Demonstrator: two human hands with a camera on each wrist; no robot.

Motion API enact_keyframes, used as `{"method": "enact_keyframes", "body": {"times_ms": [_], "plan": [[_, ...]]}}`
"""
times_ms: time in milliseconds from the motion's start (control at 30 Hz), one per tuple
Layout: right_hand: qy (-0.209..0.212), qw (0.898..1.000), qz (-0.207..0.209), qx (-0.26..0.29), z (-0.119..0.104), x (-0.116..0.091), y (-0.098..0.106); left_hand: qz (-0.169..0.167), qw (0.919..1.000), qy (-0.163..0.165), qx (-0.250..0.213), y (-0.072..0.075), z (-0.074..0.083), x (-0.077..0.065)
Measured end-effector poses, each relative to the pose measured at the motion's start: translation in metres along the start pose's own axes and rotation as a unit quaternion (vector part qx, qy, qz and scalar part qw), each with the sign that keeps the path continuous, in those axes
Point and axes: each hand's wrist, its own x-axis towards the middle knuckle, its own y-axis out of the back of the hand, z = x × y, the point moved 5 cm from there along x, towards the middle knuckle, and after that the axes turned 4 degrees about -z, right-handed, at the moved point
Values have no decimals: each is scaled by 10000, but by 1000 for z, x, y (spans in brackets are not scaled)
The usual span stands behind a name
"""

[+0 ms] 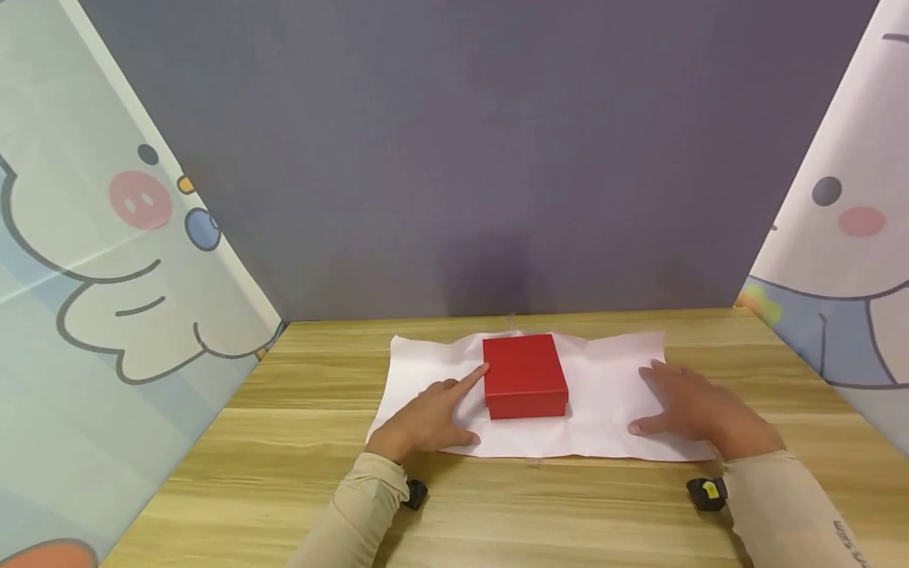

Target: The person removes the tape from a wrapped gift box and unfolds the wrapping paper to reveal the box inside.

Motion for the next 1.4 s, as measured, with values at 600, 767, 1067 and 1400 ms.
{"method": "enact_keyframes", "body": {"times_ms": [600, 767, 1067, 1400], "plan": [[-308, 9994, -65, -122, 6, 4, -11, -539, 9900, 1244, -382, 20, -83, -26], [-252, 9995, -22, -177, 7, 4, -10, -516, 9898, 1302, -259, 22, -84, -30], [-234, 9997, 21, 61, 8, 3, -8, -395, 9890, 1405, -258, 27, -86, -29], [-281, 9996, -15, -83, 1, 0, -8, -290, 9897, 1385, -212, 23, -94, -29]]}}
